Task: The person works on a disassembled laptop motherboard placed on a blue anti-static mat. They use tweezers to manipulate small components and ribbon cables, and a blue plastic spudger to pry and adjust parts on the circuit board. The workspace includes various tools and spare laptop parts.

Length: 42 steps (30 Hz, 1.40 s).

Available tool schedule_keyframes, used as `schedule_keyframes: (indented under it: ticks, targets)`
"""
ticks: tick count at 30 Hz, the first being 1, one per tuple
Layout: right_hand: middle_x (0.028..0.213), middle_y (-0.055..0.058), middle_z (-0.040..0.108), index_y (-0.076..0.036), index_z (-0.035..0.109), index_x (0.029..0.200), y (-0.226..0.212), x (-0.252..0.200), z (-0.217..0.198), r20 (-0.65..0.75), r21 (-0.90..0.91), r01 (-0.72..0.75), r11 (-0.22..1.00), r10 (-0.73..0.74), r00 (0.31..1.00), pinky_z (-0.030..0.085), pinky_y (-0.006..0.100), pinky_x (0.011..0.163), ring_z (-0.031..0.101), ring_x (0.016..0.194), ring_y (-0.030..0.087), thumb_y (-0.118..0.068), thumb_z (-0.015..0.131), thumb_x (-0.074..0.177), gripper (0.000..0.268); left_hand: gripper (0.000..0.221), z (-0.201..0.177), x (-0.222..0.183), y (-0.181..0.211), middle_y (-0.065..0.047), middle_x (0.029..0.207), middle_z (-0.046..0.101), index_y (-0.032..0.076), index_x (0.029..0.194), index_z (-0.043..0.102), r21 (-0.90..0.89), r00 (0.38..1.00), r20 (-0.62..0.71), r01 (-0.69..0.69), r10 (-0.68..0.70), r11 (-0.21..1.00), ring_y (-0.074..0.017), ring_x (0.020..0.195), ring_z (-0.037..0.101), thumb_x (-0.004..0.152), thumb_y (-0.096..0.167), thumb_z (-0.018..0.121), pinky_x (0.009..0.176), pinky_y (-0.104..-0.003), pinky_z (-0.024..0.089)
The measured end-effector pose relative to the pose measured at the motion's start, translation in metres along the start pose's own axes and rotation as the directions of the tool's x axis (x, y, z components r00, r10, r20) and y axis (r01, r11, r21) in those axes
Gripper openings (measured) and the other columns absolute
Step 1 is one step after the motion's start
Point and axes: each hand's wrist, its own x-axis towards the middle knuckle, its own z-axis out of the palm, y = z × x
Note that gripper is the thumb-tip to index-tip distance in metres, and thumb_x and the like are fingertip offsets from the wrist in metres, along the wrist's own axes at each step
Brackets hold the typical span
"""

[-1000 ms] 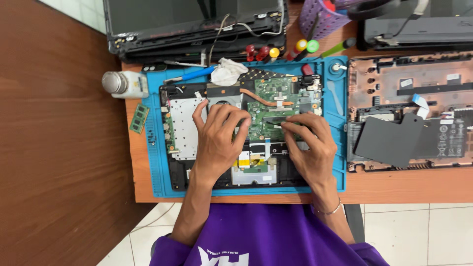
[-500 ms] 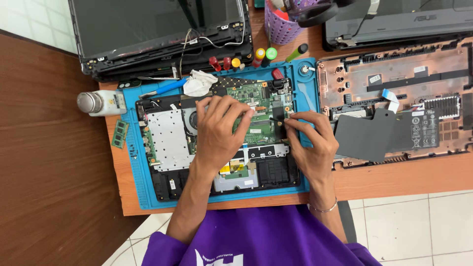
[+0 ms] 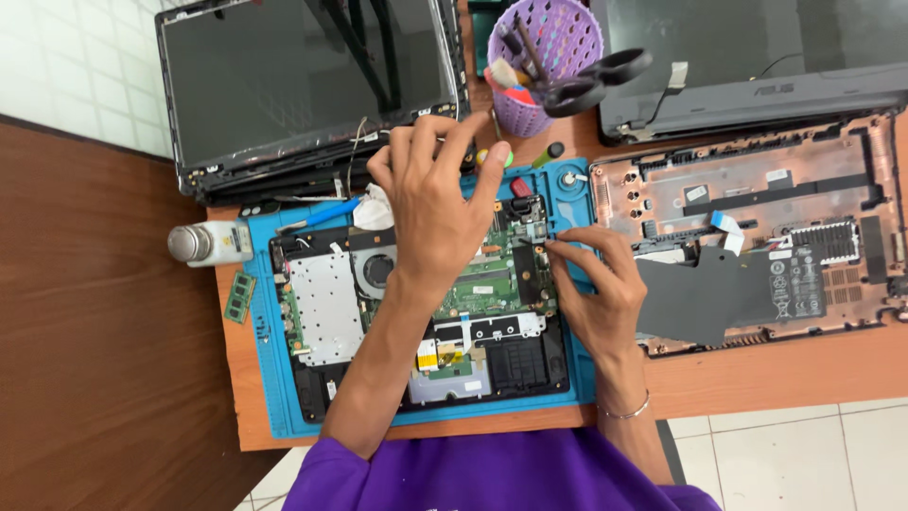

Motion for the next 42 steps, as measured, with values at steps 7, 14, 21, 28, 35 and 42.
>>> schedule_keyframes:
  ticks: [7, 14, 21, 28, 35, 42]
  targets:
    - [0.108, 0.006, 0.071, -0.006, 0.076, 0.102, 0.008, -0.001, -0.001, -0.012, 0.003, -0.04, 0.999, 0.04, 0.999, 0.057, 0.035, 0.089, 0.069, 0.103, 0.024, 0.006, 0.08, 0.083, 0.022, 0.019, 0.012, 0.008, 0.009, 0.001, 0.099, 0.061, 0.012, 0.097, 0.074, -0.054, 0.999, 0.014, -0.038, 0.039, 0.998, -0.0211, 0.104, 0.054, 0.092, 0.028, 0.081, 0.1, -0.046, 0.028]
    - [0.107, 0.006, 0.071, -0.006, 0.076, 0.102, 0.01, 0.0, -0.002, -0.021, -0.002, -0.048, 0.999, 0.048, 0.999, 0.056, 0.035, 0.088, 0.069, 0.104, 0.024, 0.006, 0.08, 0.082, 0.023, 0.015, 0.007, 0.003, 0.015, 0.001, 0.101, 0.062, 0.012, 0.099, 0.074, -0.006, 0.986, 0.083, -0.145, 0.145, 0.989, -0.0221, 0.106, 0.054, 0.092, 0.023, 0.082, 0.104, -0.05, 0.028]
    - [0.108, 0.007, 0.071, -0.005, 0.075, 0.102, 0.011, -0.002, 0.0, -0.005, 0.003, -0.031, 1.0, 0.031, 1.0, 0.056, 0.036, 0.09, 0.068, 0.105, 0.025, 0.006, 0.08, 0.082, 0.024, 0.016, 0.006, -0.004, 0.007, 0.002, 0.1, 0.062, 0.011, 0.098, 0.073, 0.001, 0.966, 0.132, -0.225, 0.223, 0.974, -0.022, 0.103, 0.054, 0.09, 0.021, 0.083, 0.102, -0.05, 0.03]
    - [0.107, 0.007, 0.07, -0.005, 0.074, 0.103, 0.01, -0.002, 0.001, 0.017, 0.002, 0.005, 1.0, -0.005, 1.0, 0.055, 0.038, 0.091, 0.067, 0.104, 0.027, 0.006, 0.081, 0.081, 0.025, 0.018, 0.003, -0.004, 0.006, 0.002, 0.098, 0.064, 0.011, 0.103, 0.071, 0.019, 0.96, 0.056, -0.276, 0.275, 0.961, -0.0205, 0.099, 0.058, 0.094, 0.021, 0.082, 0.099, -0.046, 0.032]
    - [0.108, 0.007, 0.07, -0.005, 0.074, 0.104, 0.006, -0.006, 0.001, 0.048, 0.017, 0.015, 1.0, -0.016, 0.999, 0.056, 0.038, 0.094, 0.068, 0.104, 0.027, 0.006, 0.081, 0.085, 0.023, 0.014, -0.02, -0.023, 0.006, 0.002, 0.095, 0.069, 0.01, 0.1, 0.067, -0.116, 0.989, -0.032, -0.144, 0.141, 0.983, -0.0189, 0.087, 0.06, 0.099, 0.017, 0.079, 0.097, -0.04, 0.037]
    - [0.109, 0.008, 0.071, -0.004, 0.074, 0.104, 0.0, -0.012, 0.006, 0.101, 0.042, 0.074, 0.996, -0.078, 0.992, 0.056, 0.042, 0.103, 0.068, 0.104, 0.027, 0.006, 0.081, 0.086, 0.022, 0.011, -0.062, -0.08, -0.021, -0.003, 0.091, 0.072, 0.002, 0.103, 0.065, -0.363, 0.955, 0.029, 0.286, -0.296, 0.887, -0.0117, 0.082, 0.07, 0.105, 0.013, 0.067, 0.079, -0.03, 0.054]
